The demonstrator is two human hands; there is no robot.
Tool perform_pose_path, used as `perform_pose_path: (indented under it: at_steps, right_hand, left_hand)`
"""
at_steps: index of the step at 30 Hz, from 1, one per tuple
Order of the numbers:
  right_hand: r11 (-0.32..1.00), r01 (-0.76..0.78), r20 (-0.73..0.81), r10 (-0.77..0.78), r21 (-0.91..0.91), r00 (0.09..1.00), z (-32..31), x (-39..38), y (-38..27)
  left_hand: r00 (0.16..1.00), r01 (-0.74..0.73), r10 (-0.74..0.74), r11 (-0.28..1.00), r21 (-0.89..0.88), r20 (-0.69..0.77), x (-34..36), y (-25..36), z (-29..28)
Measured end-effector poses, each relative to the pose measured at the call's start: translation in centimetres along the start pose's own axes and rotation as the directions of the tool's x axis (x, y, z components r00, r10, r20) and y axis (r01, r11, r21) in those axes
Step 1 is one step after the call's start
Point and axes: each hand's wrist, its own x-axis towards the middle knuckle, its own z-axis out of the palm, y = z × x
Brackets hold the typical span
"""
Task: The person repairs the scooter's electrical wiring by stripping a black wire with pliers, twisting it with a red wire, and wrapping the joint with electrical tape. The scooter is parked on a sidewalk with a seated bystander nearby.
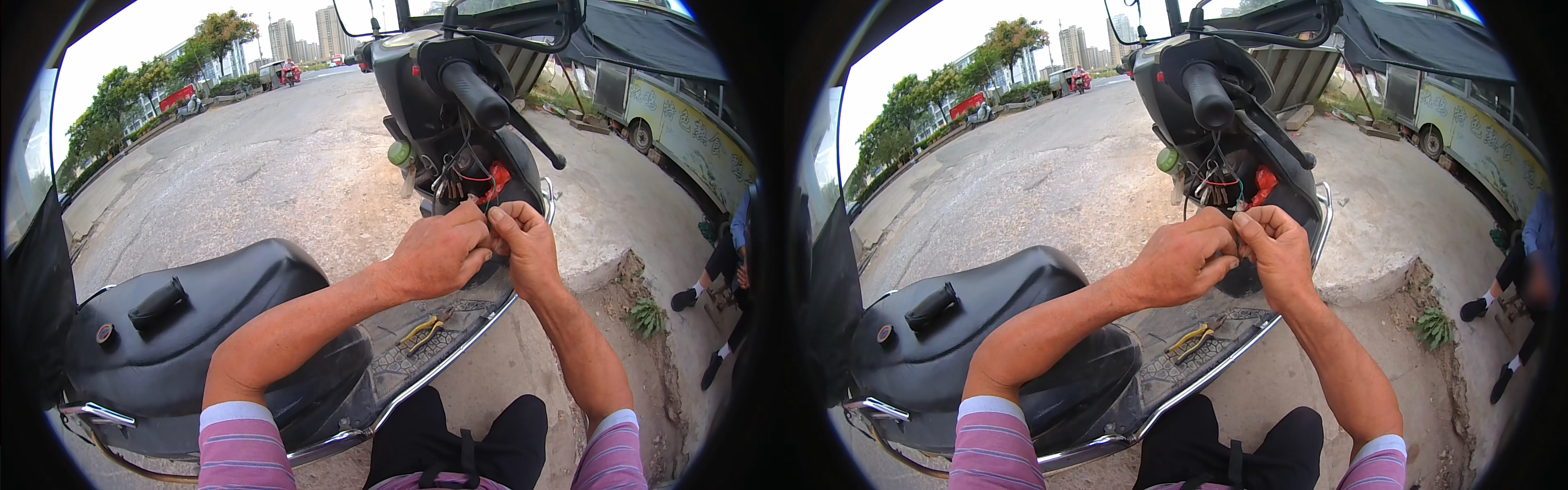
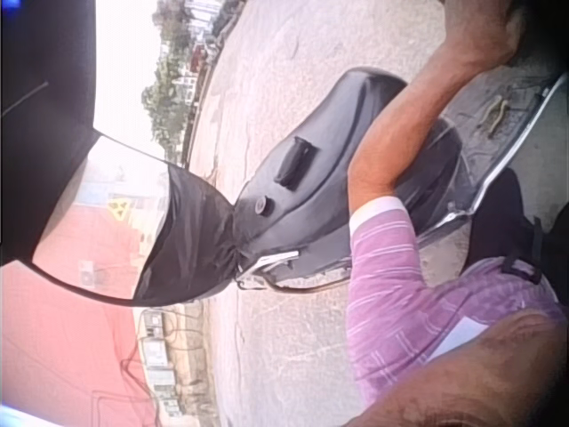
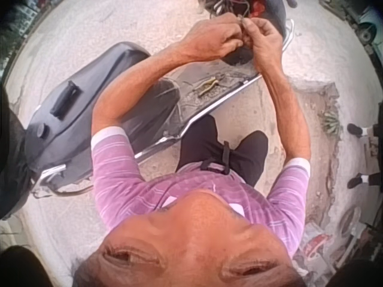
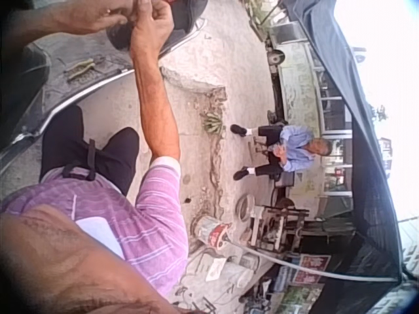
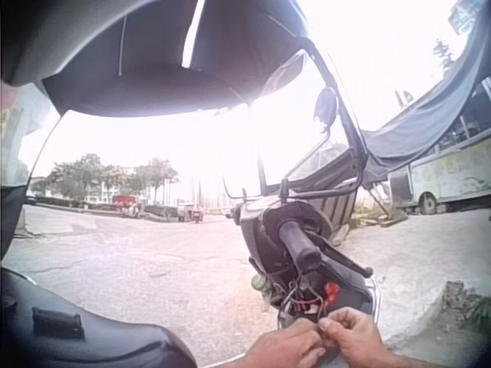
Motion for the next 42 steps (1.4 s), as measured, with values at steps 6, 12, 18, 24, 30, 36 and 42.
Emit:
perform_pose_path:
  at_steps: [6, 12, 18, 24, 30, 36, 42]
  right_hand:
    - [0.983, 0.125, 0.021, -0.124, -0.131, 0.992, -0.1, 0.0, 0.5]
    - [0.938, 0.232, 0.063, -0.223, -0.258, 0.973, -0.2, 0.0, 1.0]
    - [0.966, 0.214, 0.103, -0.201, -0.146, 0.974, -0.4, 0.2, 1.5]
    - [0.991, 0.118, 0.153, -0.108, -0.059, 0.982, -1.3, 0.0, 1.1]
    - [0.996, 0.073, 0.081, -0.069, -0.044, 0.994, -1.5, -0.8, 1.4]
    - [0.996, 0.048, 0.036, -0.045, -0.072, 0.998, -0.8, -1.5, 0.5]
    - [0.999, 0.037, 0.028, -0.037, -0.035, 0.999, 0.0, -1.8, 0.7]
  left_hand:
    - [1.000, 0.000, -0.001, 1.000, -0.018, -0.012, -0.1, 0.0, 0.3]
    - [0.998, 0.063, -0.062, 0.998, -0.009, 0.013, -0.1, 0.0, 0.5]
    - [0.999, 0.049, -0.049, 0.999, 0.013, 0.002, -0.1, 0.2, 0.2]
    - [0.999, 0.042, -0.042, 0.999, -0.004, -0.004, -0.1, 0.0, 0.5]
    - [0.992, 0.125, -0.123, 0.987, -0.101, 0.031, 0.4, -0.1, -0.5]
    - [0.967, 0.155, -0.180, 0.977, -0.145, -0.178, 1.1, 0.1, -0.6]
    - [0.812, 0.527, -0.582, 0.697, -0.487, 0.046, 1.4, 0.1, -1.0]
